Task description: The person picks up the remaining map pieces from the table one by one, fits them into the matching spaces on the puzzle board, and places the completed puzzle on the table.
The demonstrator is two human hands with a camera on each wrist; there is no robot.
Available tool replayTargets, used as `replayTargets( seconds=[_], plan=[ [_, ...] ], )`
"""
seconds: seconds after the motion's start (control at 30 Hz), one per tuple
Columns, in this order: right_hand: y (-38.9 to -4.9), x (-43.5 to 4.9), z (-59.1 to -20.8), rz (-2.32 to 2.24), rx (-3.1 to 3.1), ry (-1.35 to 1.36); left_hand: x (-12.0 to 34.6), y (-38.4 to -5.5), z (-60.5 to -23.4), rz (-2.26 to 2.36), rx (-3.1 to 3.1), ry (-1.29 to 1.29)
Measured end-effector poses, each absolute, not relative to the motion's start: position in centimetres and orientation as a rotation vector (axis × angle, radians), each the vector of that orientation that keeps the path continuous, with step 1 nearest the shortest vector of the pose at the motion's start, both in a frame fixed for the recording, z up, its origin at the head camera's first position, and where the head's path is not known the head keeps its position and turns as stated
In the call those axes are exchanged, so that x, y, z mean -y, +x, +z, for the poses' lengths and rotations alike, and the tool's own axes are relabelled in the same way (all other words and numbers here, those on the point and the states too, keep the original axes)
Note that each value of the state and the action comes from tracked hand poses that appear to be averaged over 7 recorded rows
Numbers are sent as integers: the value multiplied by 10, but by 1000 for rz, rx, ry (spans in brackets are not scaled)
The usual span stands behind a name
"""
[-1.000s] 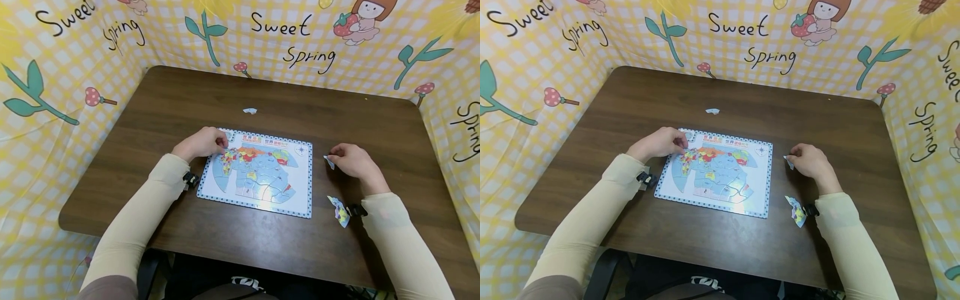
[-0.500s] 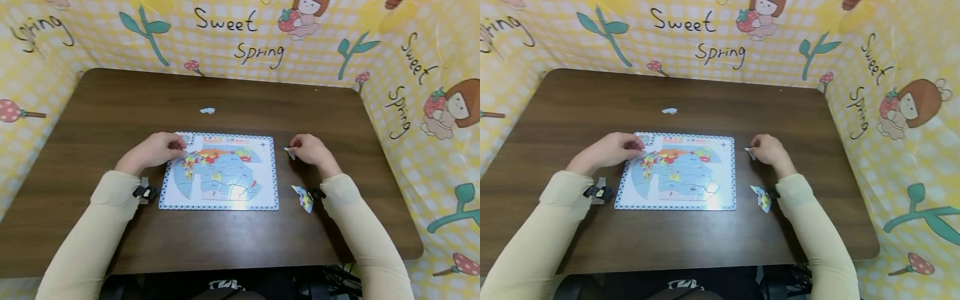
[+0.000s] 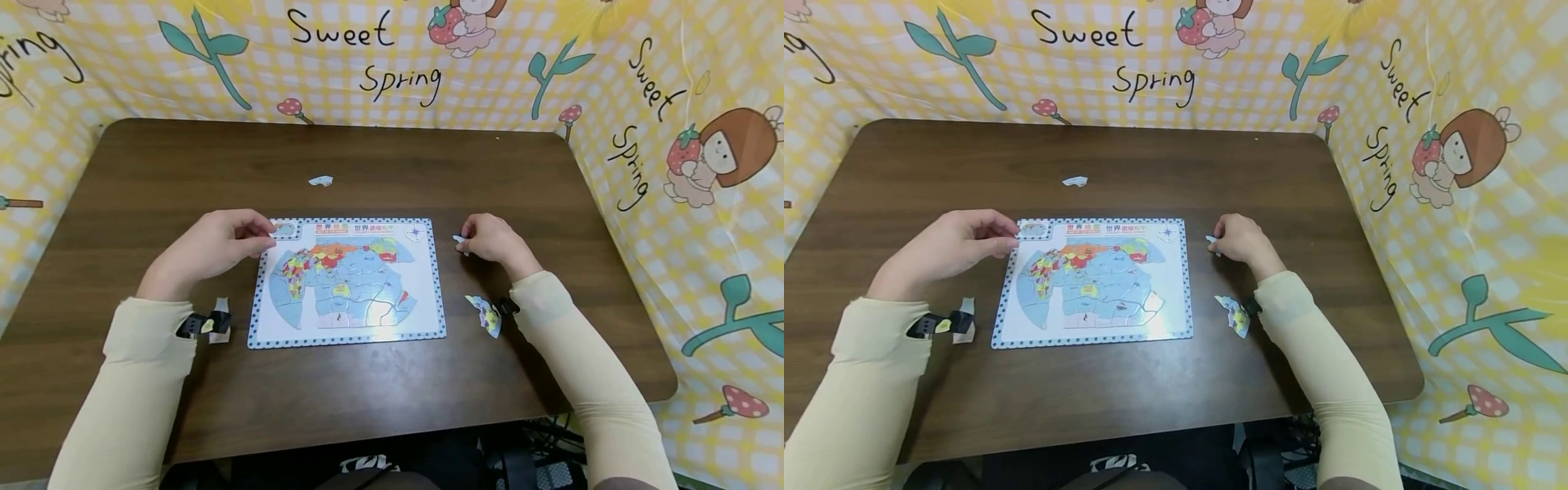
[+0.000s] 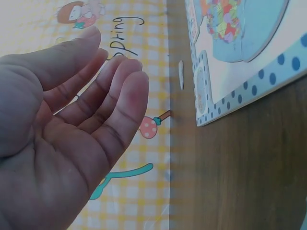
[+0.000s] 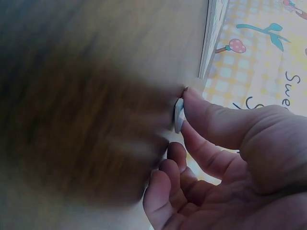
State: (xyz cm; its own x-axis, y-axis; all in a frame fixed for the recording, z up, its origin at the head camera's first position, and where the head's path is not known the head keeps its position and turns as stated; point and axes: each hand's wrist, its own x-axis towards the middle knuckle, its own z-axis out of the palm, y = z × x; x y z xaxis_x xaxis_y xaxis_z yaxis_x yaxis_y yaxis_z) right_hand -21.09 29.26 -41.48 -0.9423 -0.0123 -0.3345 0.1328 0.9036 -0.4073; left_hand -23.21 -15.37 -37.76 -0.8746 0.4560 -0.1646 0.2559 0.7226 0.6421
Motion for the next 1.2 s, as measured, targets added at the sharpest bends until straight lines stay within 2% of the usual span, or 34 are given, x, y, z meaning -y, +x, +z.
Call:
replayTargets(
  seconds=[0.8,1.0,1.2],
  plan=[
    [-203,-297,-410,-665,-2751,143,163,-225,-371,979,-2573,511],
    [-185,-306,-408,-634,-2736,100,158,-224,-370,973,-2568,520],
    [-153,-312,-404,-621,-2682,93,154,-222,-369,1001,-2556,526]
  ],
)
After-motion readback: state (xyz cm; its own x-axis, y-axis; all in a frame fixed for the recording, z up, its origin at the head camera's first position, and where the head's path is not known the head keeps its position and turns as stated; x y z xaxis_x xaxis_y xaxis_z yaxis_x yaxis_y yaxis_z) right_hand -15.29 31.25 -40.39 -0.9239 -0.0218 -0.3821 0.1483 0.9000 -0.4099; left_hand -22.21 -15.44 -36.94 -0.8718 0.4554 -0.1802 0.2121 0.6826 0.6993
